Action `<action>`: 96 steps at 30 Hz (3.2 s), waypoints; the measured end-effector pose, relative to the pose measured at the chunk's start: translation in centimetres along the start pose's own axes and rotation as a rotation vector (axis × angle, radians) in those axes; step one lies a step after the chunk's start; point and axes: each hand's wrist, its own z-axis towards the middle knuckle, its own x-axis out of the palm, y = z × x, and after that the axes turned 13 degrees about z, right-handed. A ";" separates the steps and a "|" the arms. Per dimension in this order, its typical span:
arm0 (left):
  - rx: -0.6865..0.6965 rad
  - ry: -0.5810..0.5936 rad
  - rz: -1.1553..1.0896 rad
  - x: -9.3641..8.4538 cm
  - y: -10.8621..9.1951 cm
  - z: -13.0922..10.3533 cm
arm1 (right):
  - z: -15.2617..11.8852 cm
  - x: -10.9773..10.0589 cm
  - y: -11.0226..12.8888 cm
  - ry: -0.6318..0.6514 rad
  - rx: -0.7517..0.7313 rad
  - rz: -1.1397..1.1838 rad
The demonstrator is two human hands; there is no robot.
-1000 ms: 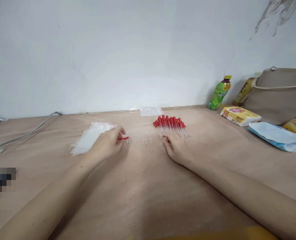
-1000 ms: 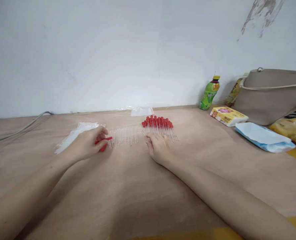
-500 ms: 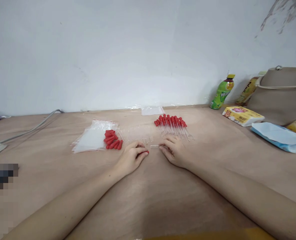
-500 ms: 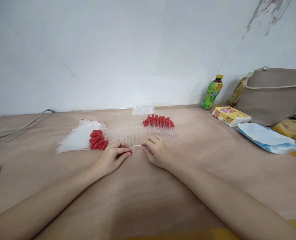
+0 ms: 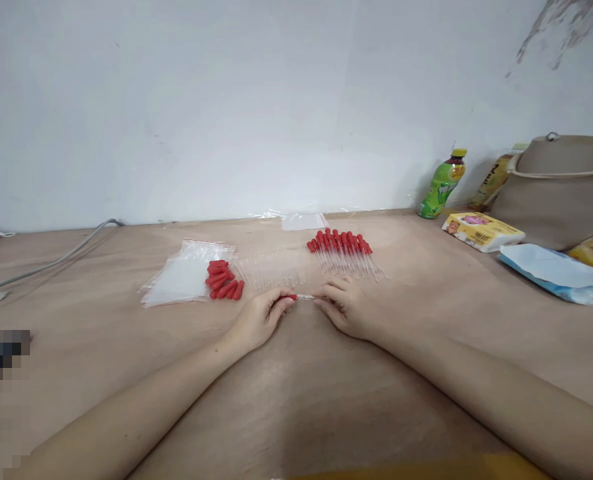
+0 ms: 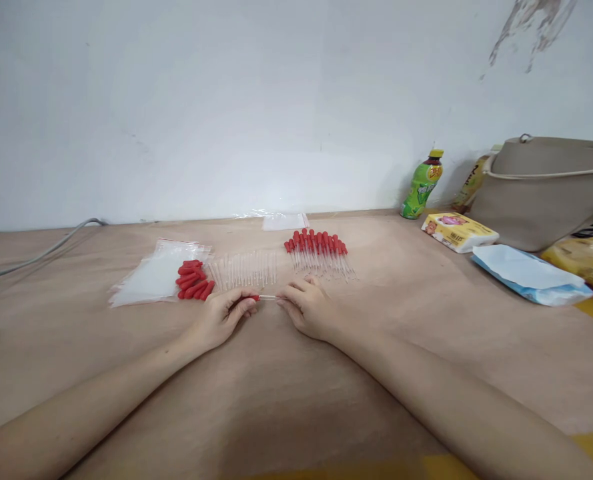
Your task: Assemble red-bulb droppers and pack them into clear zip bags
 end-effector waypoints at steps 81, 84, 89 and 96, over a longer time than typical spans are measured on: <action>0.244 0.096 0.181 -0.4 0.1 0.2 | 7.0 -0.7 -5.5 -0.110 0.765 -0.354; 0.241 0.102 0.178 -0.4 0.2 0.2 | 8.1 0.5 -5.9 -0.055 0.811 -0.434; 0.246 0.114 0.172 -0.4 0.2 0.3 | 8.2 0.9 -6.3 -0.034 0.861 -0.485; 0.250 0.115 0.166 -0.3 0.2 0.2 | 7.9 1.1 -5.7 -0.013 0.826 -0.505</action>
